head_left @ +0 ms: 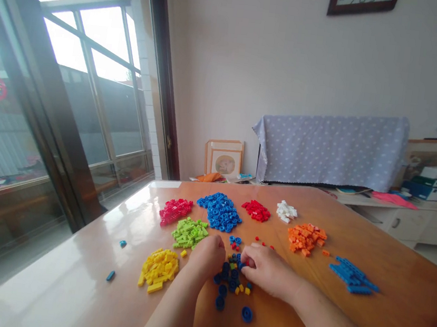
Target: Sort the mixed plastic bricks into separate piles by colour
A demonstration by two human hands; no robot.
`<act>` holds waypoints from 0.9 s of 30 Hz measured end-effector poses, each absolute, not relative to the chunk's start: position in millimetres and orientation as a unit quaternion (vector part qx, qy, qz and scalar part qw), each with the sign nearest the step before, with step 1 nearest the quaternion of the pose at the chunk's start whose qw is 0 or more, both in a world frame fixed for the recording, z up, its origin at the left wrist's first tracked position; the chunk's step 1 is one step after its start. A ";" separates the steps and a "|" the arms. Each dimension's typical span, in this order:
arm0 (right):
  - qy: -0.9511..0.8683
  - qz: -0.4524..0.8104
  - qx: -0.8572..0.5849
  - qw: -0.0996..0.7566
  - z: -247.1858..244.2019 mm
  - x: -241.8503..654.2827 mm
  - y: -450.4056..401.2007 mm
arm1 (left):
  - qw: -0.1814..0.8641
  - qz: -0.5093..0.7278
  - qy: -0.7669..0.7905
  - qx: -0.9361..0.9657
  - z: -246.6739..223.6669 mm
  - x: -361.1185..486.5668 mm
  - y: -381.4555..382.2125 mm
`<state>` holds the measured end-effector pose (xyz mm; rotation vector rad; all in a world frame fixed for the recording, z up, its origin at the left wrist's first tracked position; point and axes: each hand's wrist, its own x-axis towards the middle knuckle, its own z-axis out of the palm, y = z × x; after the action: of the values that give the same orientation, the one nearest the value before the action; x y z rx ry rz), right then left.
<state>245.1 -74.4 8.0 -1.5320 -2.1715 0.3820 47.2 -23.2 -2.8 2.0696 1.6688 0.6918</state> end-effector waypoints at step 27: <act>-0.528 0.402 -0.621 0.417 5.2 209.4 57.8 | 0.379 0.521 0.588 0.489 2.1 38.7 -3.0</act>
<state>209.4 57.8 5.2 -1.5587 -1.3256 1.0077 38.7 -3.0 2.1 1.2484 1.5013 1.3315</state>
